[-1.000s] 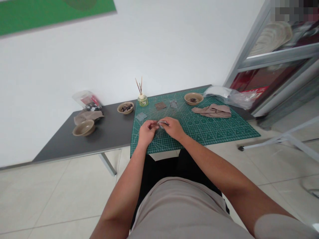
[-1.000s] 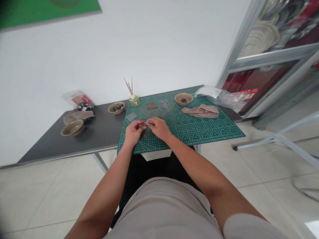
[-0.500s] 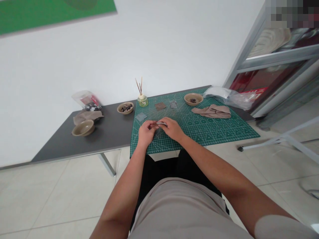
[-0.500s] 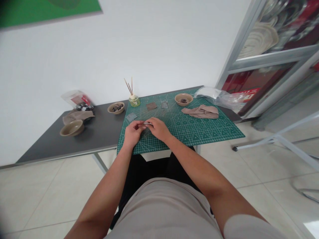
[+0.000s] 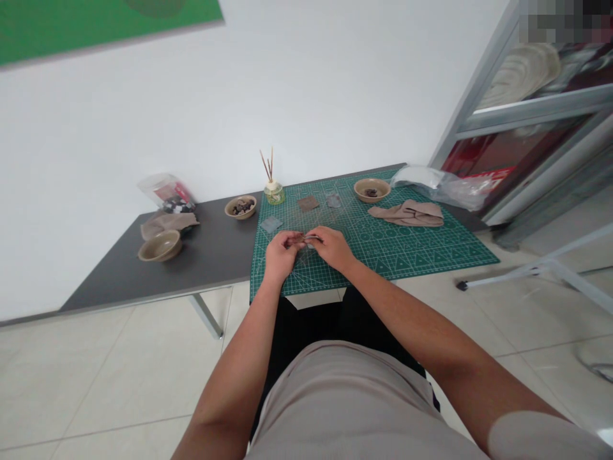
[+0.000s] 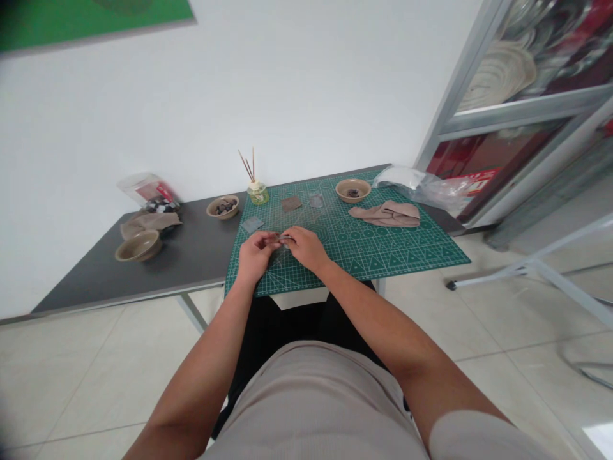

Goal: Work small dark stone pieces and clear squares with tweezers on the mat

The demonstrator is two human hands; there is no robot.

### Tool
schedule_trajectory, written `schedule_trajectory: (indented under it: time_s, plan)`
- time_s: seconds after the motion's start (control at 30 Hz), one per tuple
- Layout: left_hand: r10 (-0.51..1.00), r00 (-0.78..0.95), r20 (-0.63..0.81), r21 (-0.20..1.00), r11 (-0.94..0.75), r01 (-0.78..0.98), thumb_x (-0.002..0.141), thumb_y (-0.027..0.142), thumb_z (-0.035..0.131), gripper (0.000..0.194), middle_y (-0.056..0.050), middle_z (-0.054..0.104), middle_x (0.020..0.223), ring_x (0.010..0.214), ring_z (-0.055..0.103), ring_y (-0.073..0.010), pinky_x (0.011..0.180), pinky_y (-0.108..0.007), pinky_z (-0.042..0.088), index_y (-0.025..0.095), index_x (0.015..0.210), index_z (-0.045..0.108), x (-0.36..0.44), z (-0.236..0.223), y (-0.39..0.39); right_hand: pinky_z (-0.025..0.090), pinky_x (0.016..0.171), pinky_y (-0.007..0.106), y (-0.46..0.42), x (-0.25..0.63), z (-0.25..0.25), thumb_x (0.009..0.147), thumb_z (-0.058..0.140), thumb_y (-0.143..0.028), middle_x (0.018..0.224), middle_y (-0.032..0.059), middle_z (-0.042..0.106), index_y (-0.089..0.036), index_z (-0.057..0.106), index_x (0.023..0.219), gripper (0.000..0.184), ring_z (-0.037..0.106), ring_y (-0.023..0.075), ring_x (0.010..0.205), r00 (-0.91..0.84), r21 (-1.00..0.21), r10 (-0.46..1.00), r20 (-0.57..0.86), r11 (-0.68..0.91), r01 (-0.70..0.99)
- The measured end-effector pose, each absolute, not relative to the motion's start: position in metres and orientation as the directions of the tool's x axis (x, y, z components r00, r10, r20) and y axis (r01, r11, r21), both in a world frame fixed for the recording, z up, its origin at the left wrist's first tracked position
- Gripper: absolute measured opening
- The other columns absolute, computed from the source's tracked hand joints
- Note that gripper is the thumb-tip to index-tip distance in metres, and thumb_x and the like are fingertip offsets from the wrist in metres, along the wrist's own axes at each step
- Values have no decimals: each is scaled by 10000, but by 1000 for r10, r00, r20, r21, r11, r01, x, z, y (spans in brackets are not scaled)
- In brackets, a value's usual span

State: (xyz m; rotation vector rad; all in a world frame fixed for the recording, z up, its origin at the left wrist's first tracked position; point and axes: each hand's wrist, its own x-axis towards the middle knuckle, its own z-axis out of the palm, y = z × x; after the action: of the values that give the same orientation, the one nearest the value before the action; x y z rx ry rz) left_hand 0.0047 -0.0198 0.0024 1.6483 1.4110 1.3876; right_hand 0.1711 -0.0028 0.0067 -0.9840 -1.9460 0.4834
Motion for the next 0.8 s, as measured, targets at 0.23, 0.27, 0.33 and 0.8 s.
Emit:
schedule_trajectory:
  time_s: [0.23, 0.27, 0.33, 0.8]
  plan:
    - [929, -63, 364, 867, -314, 387, 702, 167, 690, 208, -21, 679, 877, 767, 618, -153, 759, -294, 497, 211, 903, 718, 3, 2, -20, 482, 843, 307, -3, 171, 6, 900, 571, -187, 922, 26, 717, -235, 722, 899, 159, 656, 178, 898, -310, -661, 777, 548, 629, 408]
    - [926, -65, 372, 866, -321, 383, 704, 164, 687, 209, -22, 679, 886, 773, 618, -153, 761, -294, 497, 212, 906, 718, 3, 2, -20, 484, 835, 306, -3, 171, 6, 899, 573, -184, 911, 28, 716, -233, 722, 892, 157, 657, 179, 888, -305, -659, 779, 548, 626, 417]
    - [925, -63, 376, 867, -326, 377, 704, 158, 684, 215, -22, 677, 888, 773, 617, -151, 762, -292, 497, 210, 910, 718, 3, 2, -21, 487, 826, 303, -3, 171, 6, 899, 577, -181, 900, 32, 714, -225, 722, 887, 153, 658, 179, 875, -305, -650, 776, 552, 630, 425]
    - [935, -110, 337, 899, -285, 333, 687, 146, 689, 239, -20, 689, 870, 763, 628, -147, 783, -297, 510, 198, 918, 716, 3, 0, -19, 478, 826, 294, -2, 171, 6, 907, 576, -189, 910, 32, 702, -216, 713, 899, 140, 646, 173, 878, -321, -642, 764, 560, 645, 413]
